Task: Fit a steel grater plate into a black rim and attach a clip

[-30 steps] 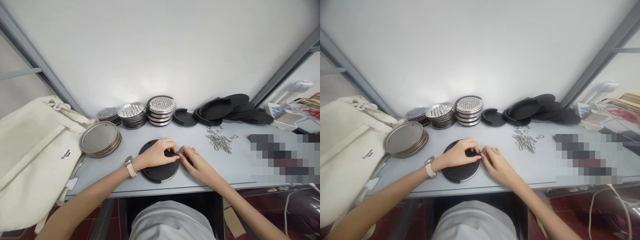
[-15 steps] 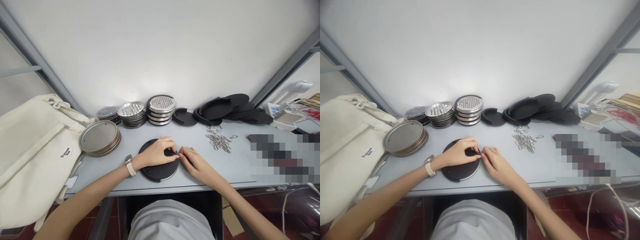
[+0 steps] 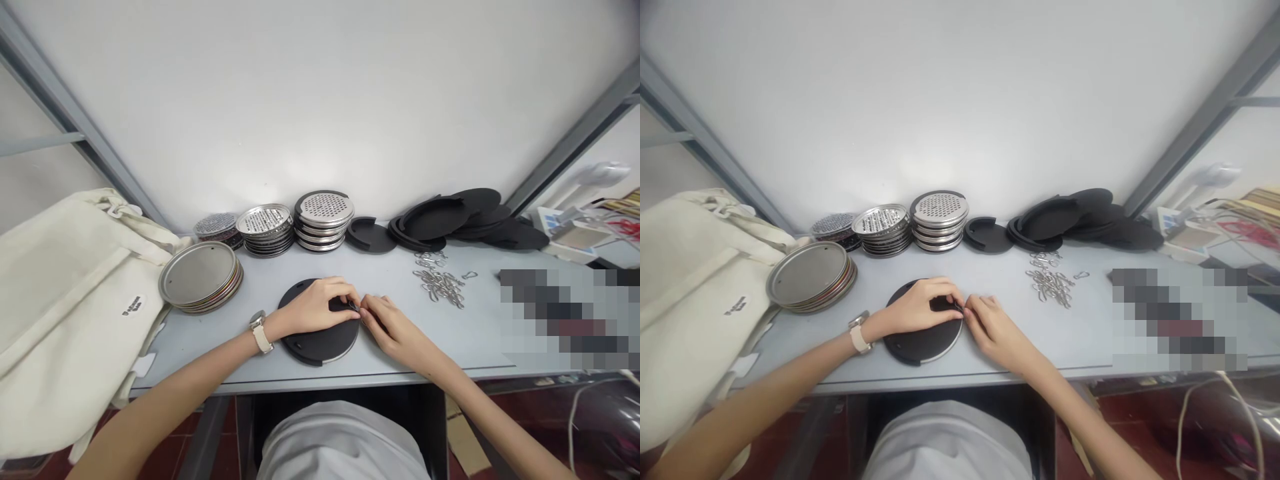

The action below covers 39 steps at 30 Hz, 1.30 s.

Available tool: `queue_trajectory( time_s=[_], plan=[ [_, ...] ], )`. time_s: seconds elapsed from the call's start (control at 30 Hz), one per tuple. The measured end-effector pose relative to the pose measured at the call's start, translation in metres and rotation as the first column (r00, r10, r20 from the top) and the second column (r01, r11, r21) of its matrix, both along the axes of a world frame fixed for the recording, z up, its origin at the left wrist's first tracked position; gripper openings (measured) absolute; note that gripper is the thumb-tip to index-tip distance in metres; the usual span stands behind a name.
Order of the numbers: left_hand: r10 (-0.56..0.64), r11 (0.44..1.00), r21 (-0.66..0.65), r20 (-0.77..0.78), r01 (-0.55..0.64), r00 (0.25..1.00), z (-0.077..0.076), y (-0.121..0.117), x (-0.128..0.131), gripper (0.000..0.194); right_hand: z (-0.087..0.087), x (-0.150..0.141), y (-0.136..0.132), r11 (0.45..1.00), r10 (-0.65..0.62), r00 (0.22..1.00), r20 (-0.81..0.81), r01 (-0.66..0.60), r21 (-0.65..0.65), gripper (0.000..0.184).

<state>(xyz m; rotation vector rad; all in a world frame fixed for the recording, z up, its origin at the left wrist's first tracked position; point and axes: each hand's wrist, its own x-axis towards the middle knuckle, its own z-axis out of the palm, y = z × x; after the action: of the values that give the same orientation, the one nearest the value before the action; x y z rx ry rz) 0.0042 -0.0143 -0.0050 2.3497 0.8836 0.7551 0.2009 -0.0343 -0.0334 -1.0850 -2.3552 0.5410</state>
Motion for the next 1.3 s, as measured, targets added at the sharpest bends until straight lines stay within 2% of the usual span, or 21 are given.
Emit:
queue_trajectory(
  time_s=[1.0, 1.3],
  plan=[
    [0.010, 0.997, -0.075, 0.016, -0.008, 1.000, 0.0024, 0.0005, 0.0002, 0.010, -0.0001, -0.0003, 0.0004, 1.000, -0.003, 1.000, -0.004, 0.003, 0.000, 0.022],
    [-0.010, 0.999, -0.046, 0.047, 0.012, 0.999, 0.0006, 0.0019, -0.0006, 0.010, 0.0009, -0.0009, -0.0007, 1.000, -0.020, 1.000, 0.000, 0.020, -0.011, 0.024]
  ],
)
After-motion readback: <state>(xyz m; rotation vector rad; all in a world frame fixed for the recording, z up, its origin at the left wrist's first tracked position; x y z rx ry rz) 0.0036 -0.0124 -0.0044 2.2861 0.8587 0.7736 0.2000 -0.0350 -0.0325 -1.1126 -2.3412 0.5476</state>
